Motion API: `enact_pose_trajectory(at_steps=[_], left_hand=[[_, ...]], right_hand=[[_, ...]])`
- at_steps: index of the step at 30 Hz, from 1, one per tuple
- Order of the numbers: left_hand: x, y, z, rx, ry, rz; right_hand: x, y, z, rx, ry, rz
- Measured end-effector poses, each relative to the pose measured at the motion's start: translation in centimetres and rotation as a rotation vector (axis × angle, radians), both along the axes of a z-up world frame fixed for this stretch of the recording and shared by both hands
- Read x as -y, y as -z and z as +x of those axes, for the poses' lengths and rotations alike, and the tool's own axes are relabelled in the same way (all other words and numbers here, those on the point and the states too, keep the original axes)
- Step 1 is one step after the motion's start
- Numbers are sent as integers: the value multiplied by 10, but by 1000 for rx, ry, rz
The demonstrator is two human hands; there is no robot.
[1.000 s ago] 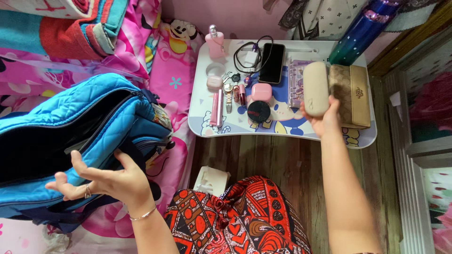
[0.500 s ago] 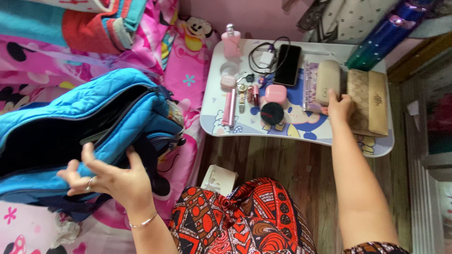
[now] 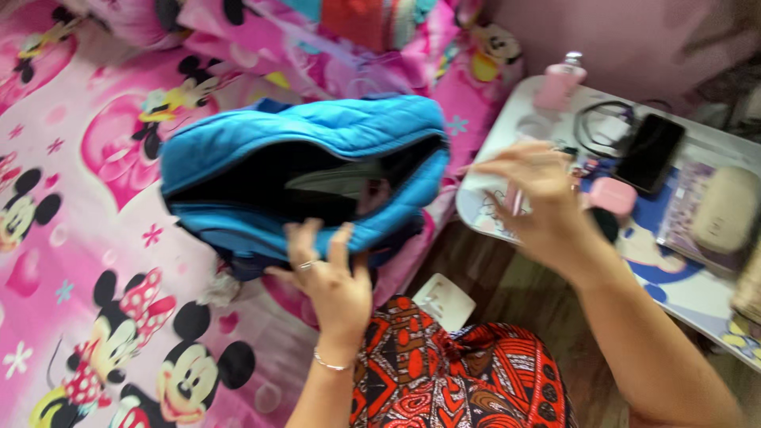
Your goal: The person sits on a bed and packs a blue duffel bag, placing cosmetics, a phone, a water bottle, pouches, a selfie stick and other personal items from a small side table into the bag, then zips it closed.
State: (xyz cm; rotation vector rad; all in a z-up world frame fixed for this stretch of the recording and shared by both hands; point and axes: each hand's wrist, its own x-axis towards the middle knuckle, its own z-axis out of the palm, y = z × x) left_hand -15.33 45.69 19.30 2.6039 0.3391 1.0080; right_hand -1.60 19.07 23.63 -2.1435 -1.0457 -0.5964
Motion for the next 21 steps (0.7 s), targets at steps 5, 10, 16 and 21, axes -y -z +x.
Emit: enact_pose_trajectory(at_steps=[5,10,16,21], left_hand=[[-18,-2,-22,-119,111,-104],[-29,-8,-39,-139,189,-114],[-38,-6,-40,-86,213,-134],[-39,-2,-34,-76,243,-113]], right_hand=[[-143,-38,37,243,-217,-428],[-202,-15,88,364,-90,-651],[-249,38,107,-48,-144,-1252],[-257,66,116,29,-108,-1362]])
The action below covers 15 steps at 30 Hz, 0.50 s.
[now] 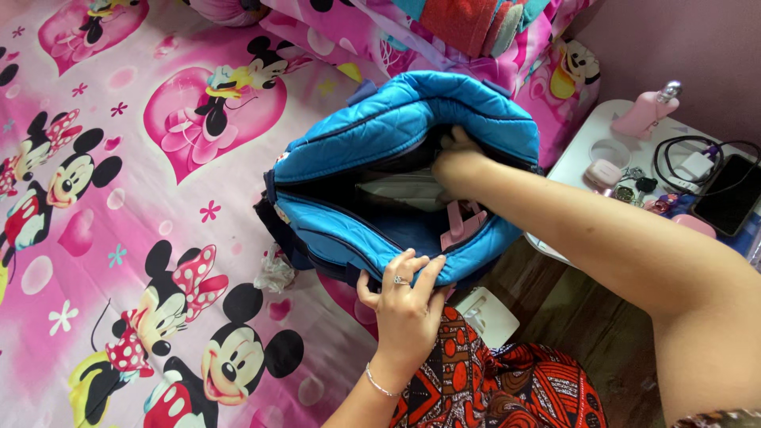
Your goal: The person sits on a bed and packs a blue duffel bag, placing cosmetics, a phone, a water bottle, pouches, a selfie stick and other personal items from a small side table into the bag, then zips it closed.
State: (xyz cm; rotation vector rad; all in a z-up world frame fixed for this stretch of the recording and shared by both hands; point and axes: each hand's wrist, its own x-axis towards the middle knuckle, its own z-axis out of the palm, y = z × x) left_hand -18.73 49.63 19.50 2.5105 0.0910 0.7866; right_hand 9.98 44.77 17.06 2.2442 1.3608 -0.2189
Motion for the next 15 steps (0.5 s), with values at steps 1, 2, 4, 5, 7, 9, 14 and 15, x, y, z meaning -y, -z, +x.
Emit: enact_pose_trajectory(at_steps=[1,2,4,5,7,9,14,15], left_hand=[[0,1,1,0,4,-2],[-1,2,2,0,8,-4],[-1,2,4,2,14,-2],[0,3,5,3,14,1],[0,3,6,10,7,8],[1,1,8,29,-8,13],[0,-6,23,57,-96,59],[-1,-8,27,77,-111,70]], right_hand=[[-2,5,0,-6,10,-43],[-4,10,-1,-7,21,-26],[-6,16,-5,0,20,14],[-6,17,-9,0,13,39],[-6,12,-17,-25,5,86],[-3,-5,-28,-56,-4,157],[15,-101,-55,-42,-64,518],[21,-125,-60,-28,-86,613]])
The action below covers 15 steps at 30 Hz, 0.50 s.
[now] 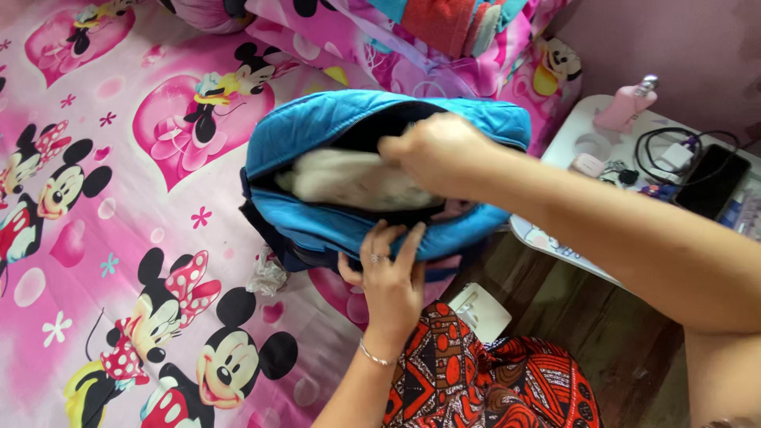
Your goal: The person sits on a bed and packs a blue duffel bag, placing cosmetics, a phone, a water bottle, pouches, a selfie stick and other personal items from a small side table into the bag, then zips it closed.
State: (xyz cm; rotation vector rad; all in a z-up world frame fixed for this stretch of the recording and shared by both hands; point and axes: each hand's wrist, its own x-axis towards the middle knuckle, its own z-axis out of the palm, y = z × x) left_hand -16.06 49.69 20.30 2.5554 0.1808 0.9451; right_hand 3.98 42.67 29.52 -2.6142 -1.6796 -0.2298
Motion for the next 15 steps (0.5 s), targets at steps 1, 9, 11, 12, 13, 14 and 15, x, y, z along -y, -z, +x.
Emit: enact_pose_trajectory(at_steps=[1,9,11,12,13,14,15], left_hand=[[1,-2,3,9,10,-6],[15,-10,18,-16,-117,9],[26,-8,20,50,-174,24],[37,-7,21,81,-186,26],[47,-5,23,56,-178,20],[56,-2,24,30,-174,15],[64,1,27,4,-170,11]], right_hand=[[5,-22,-6,10,-10,92],[157,-138,-20,190,-11,299],[208,-134,-13,240,31,380],[237,-126,-12,-123,198,553],[265,-115,-9,-206,462,587],[295,-105,-6,-290,722,617],[328,-98,-5,-290,686,637]])
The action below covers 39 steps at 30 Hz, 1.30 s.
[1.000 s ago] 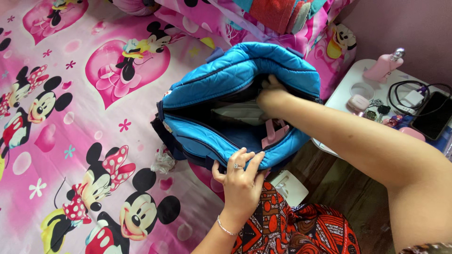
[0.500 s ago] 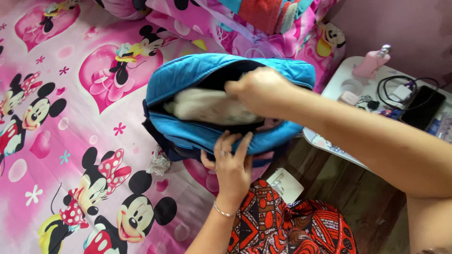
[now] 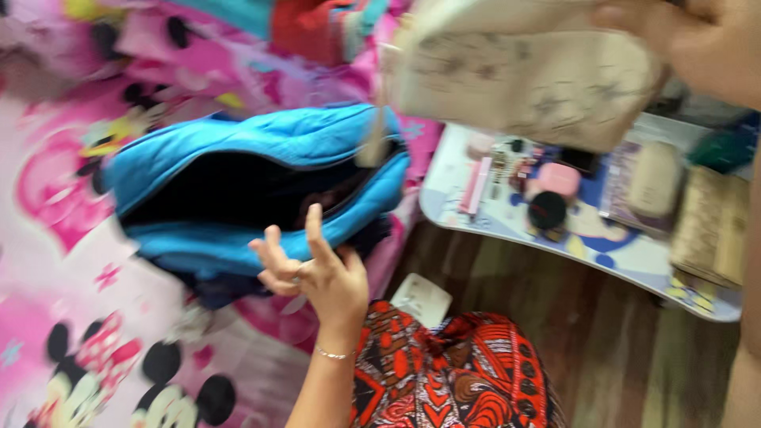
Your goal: The person sits on a bed and packs a blue duffel bag, placing cosmetics, a phone, a water bottle, pouches, a selfie stick and other personal items from a small side table into the bag, then zips it closed.
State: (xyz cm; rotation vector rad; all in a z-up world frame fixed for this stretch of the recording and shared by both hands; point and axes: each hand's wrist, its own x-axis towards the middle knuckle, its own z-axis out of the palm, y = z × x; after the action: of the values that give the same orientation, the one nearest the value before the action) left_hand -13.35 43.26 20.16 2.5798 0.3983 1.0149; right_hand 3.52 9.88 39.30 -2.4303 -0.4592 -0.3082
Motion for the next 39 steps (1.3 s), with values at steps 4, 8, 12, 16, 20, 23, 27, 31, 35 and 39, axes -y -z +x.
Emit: enact_pose_trajectory(at_steps=[4,8,12,16,20,23,27,31,35,39], left_hand=[[33,14,13,17,-18,-22],[58,28,29,115,-89,21],[56,29,46,297,-18,100],[51,24,59,314,-28,153],[53,22,65,270,-70,151],[55,23,69,247,-102,143],[54,24,73,252,-92,131],[53,24,76,233,-109,108],[57,20,79,223,-155,96],[62,15,78,239,-127,57]], right_hand=[[121,41,10,85,-49,72],[226,105,45,153,147,-161],[298,185,96,320,230,-200],[340,254,133,196,411,-55],[358,305,171,367,423,-208],[368,340,195,340,461,-173],[383,374,215,414,488,-236],[391,394,217,397,448,-199],[391,402,209,300,481,-140],[394,399,202,265,450,-224]])
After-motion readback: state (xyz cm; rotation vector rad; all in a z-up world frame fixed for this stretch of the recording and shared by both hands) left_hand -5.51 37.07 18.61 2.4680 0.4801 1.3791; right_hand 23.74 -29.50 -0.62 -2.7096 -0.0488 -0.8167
